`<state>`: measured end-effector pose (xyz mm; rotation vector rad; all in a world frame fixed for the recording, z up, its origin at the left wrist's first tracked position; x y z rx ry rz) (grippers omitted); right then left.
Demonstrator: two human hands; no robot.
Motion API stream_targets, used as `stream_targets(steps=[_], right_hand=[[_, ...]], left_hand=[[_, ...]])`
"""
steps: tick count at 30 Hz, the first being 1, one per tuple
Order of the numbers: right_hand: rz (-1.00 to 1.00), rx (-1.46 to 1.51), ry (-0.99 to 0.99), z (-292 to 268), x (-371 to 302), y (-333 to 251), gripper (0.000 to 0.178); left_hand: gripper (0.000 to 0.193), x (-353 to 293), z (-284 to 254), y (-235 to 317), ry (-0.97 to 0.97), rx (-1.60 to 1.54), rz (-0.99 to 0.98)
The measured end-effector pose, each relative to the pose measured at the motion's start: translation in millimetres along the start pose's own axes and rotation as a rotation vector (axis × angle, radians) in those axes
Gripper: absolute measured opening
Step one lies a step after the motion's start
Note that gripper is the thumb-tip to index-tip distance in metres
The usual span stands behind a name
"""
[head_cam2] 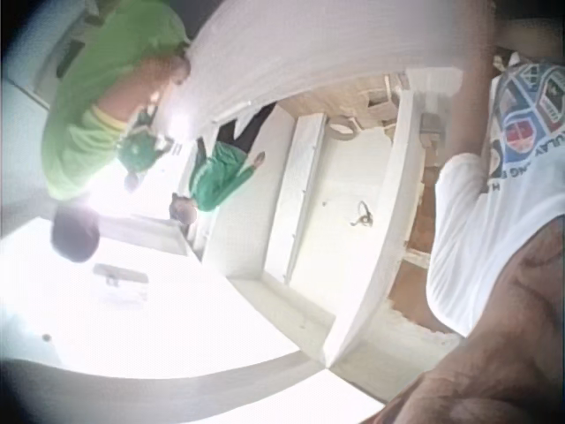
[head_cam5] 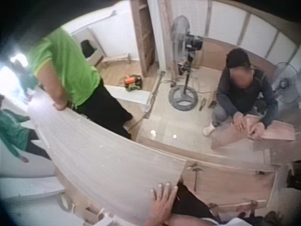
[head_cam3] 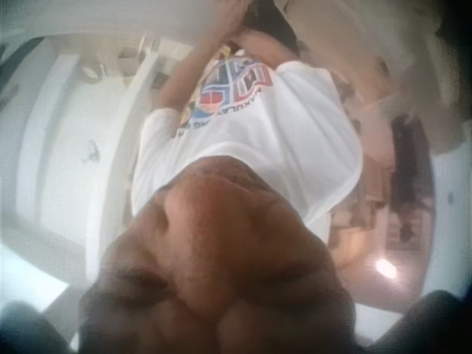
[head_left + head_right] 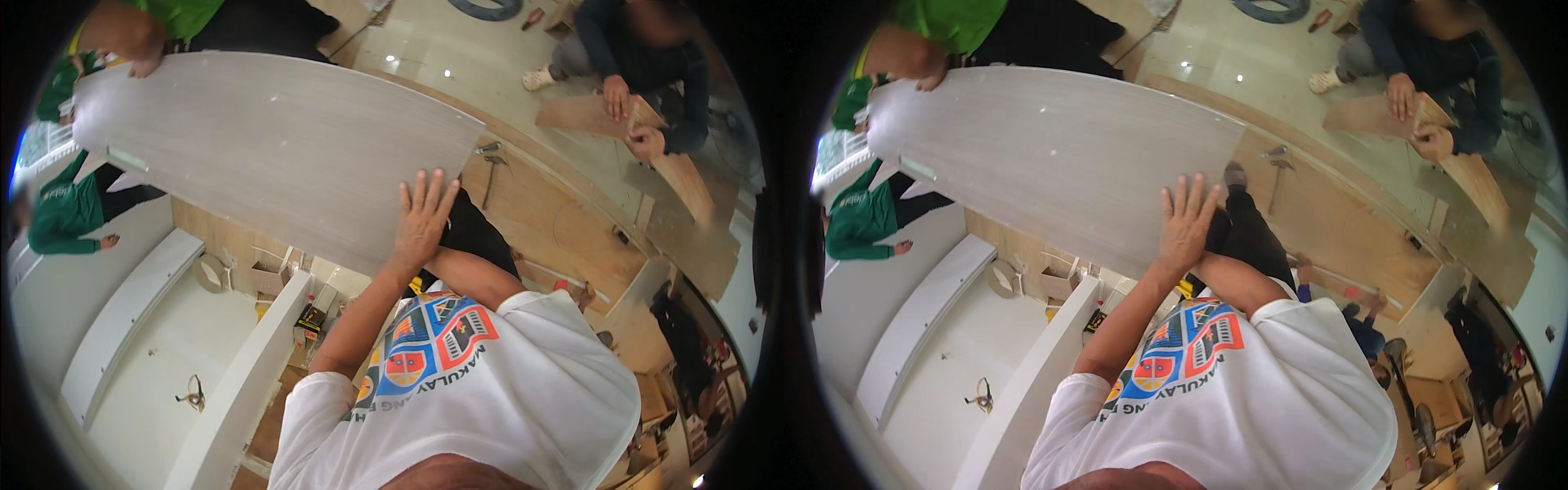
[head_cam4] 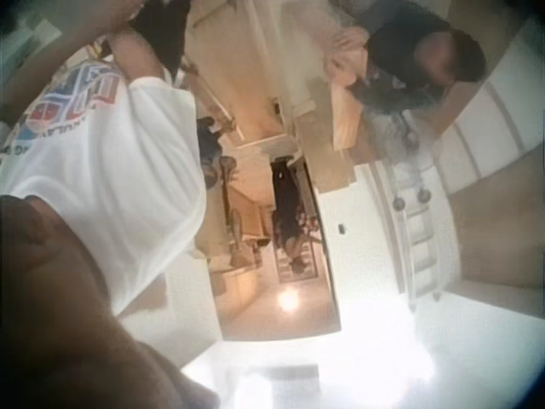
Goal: The person assists in assembling furniture by holding a large white panel steady while another person uses a power drill. The person also uses a screwdriver to tighten screws on the panel.
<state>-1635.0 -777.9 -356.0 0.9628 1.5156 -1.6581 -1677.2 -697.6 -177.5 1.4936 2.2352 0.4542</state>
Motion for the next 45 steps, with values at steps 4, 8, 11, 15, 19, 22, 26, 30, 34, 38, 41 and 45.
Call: stream_targets(steps=[4, 8, 11, 15, 19, 22, 26, 30, 34, 38, 41, 45], right_hand=[[0.019, 0.035, -0.011, 4.1, -2.7, -2.9, 0.058], [0.037, 0.058, -0.017, 8.3, 1.7, 0.1, 0.058], [0.037, 0.065, -0.027, 13.2, 3.0, -2.3, 0.058], [0.037, 0.075, -0.03, 13.2, 6.2, -1.6, 0.058], [0.03, 0.09, -0.017, 18.0, 6.6, -3.0, 0.058], [0.032, 0.104, 0.007, 19.0, 11.1, 2.4, 0.058], [0.112, 0.193, 0.147, -16.1, 38.8, 35.4, 0.058], [0.058, 0.557, 0.383, -92.0, 12.1, 49.5, 0.06], [-0.2, 0.653, 0.747, -182.1, -59.8, 34.2, 0.05], [-0.506, 0.595, 0.977, -220.7, -94.5, 2.5, 0.037], [-0.399, 0.613, 0.934, -220.9, -66.7, 9.2, 0.033], [-0.448, 0.751, 0.714, -177.9, -37.6, -2.5, 0.016]], left_hand=[[0.072, 4.0, 5.2, -2.0, -0.004, 0.014, -0.015], [0.073, 16.4, -4.6, -1.7, -0.013, 0.031, -0.052], [0.074, 20.6, -7.4, -9.0, -0.023, 0.043, -0.044], [0.074, 20.8, -2.8, -12.7, -0.068, 0.095, -0.055], [0.07, 16.3, -3.7, -14.4, 0.015, 0.075, -0.008], [0.063, -1.3, -11.7, -14.3, 0.034, 0.012, 0.057], [0.057, -48.4, -7.7, -24.7, -0.081, 0.018, 0.185], [0.05, -129.8, 15.0, -43.7, -0.167, 0.039, 0.175], [0.037, -184.7, 30.9, -47.1, -0.2, -0.097, 0.243], [0.034, -224.0, 7.9, -67.1, 0.001, -0.508, -0.081], [0.048, -245.4, 5.3, -107.2, 0.372, -0.779, -0.695], [0.08, -273.6, 36.3, -188.9, 0.832, -1.0, -1.27]])
Point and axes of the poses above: each hand's wrist, its own x-axis towards the middle knuckle, its own z-axis out of the palm, y = z × x, the point moved 5 cm from there along x, towards the middle knuckle, and after that the axes turned 13 degrees about -x, right-handed, at the moved point
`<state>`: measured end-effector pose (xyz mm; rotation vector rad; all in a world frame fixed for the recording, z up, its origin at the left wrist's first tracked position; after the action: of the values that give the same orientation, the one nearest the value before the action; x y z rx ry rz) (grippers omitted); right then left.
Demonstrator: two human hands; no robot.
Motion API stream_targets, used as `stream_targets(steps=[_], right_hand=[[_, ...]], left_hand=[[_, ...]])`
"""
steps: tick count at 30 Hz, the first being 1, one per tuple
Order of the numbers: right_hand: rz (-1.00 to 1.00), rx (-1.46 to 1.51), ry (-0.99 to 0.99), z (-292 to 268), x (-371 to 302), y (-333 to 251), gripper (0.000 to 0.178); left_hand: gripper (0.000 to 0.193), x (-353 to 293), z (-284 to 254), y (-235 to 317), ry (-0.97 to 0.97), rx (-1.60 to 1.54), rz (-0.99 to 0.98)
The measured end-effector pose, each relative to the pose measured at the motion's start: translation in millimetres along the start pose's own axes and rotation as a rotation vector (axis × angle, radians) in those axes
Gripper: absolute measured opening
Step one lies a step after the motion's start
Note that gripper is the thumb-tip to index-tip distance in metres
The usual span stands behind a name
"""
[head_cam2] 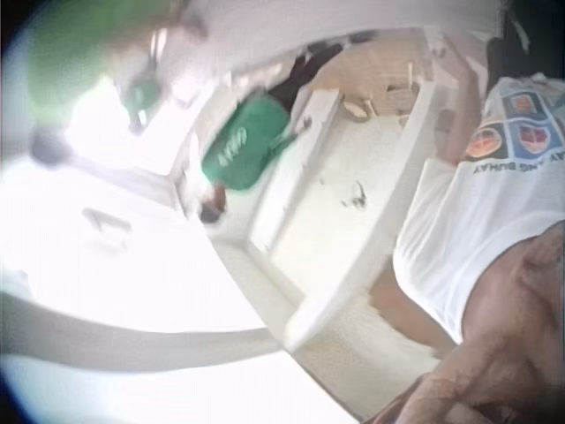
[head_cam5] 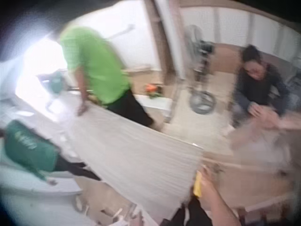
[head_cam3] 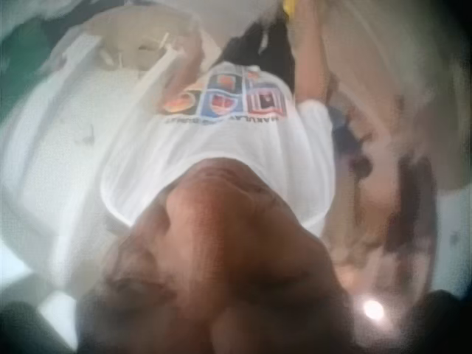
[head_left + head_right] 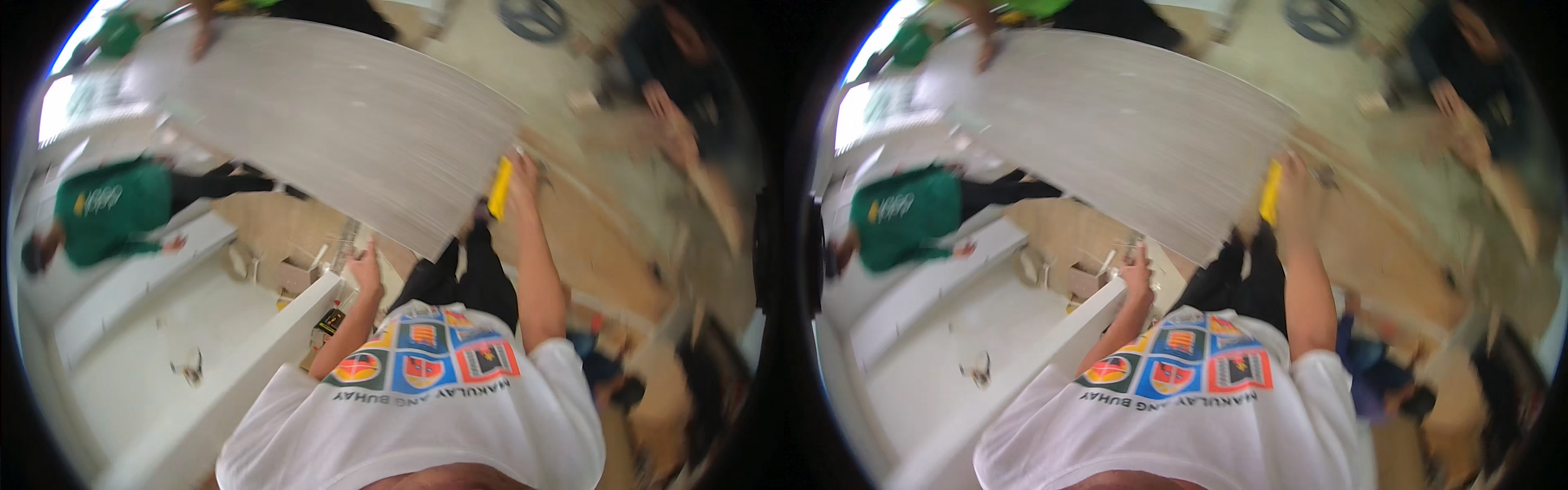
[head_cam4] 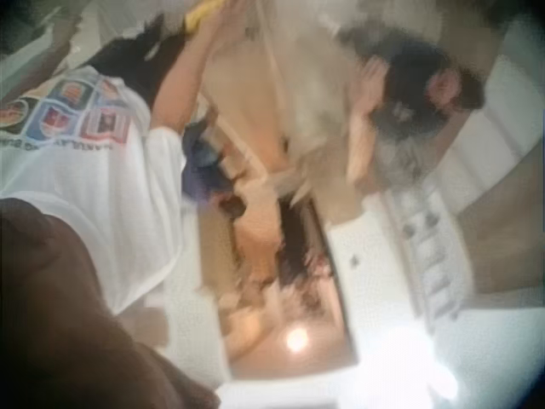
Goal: The person assists in assembling furniture by holding a large white panel steady while another person uses a power drill. The person also uses a screwdriver to tighten screws on the panel.
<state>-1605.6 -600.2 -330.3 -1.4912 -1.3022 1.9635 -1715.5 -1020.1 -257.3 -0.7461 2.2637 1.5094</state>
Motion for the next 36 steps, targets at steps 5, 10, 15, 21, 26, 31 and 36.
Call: stream_targets(steps=[5, 10, 15, 21, 26, 31, 36], right_hand=[[-0.013, 0.06, -0.035, 13.1, -10.1, -17.4, 0.02], [-0.055, 0.015, -0.032, 8.3, -44.5, -63.7, 0.021], [-0.08, -0.101, -0.064, 6.3, -53.3, -103.9, 0.022], [-0.094, -0.246, -0.078, 4.2, -56.1, -98.7, 0.019], [-0.281, -0.327, 0.036, 34.1, -23.4, -99.4, 0.021], [-0.284, -0.383, -0.068, 81.6, -16.1, -117.9, 0.032], [-0.126, -0.199, -0.384, 77.2, -9.9, -127.9, 0.026]], left_hand=[[0.086, -8.5, 72.9, -18.5, -0.3, -0.584, -0.418], [0.092, -41.5, 94.9, 2.4, -0.171, -0.767, -0.373], [0.093, -63.5, 97.1, 35.9, -0.012, -0.715, -0.266], [0.088, -66.7, 85.2, 44.8, 0.005, -0.585, -0.245], [0.087, -52.4, 103.6, 105.3, -0.004, -0.639, -0.167], [0.09, -3.4, 100.9, 107.7, -0.116, -0.525, -0.096], [0.088, 21.7, 81.6, 80.6, -0.243, -0.483, -0.103]])
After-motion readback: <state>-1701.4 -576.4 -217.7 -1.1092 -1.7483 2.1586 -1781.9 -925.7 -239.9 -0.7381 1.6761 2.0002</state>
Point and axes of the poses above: each hand's wrist, its own x-axis towards the middle knuckle, its own z-axis out of the palm, y = z × x, the point moved 5 cm from there along x, towards the middle knuckle, and after that the axes turned 13 degrees about -x, right-handed, at the moved point
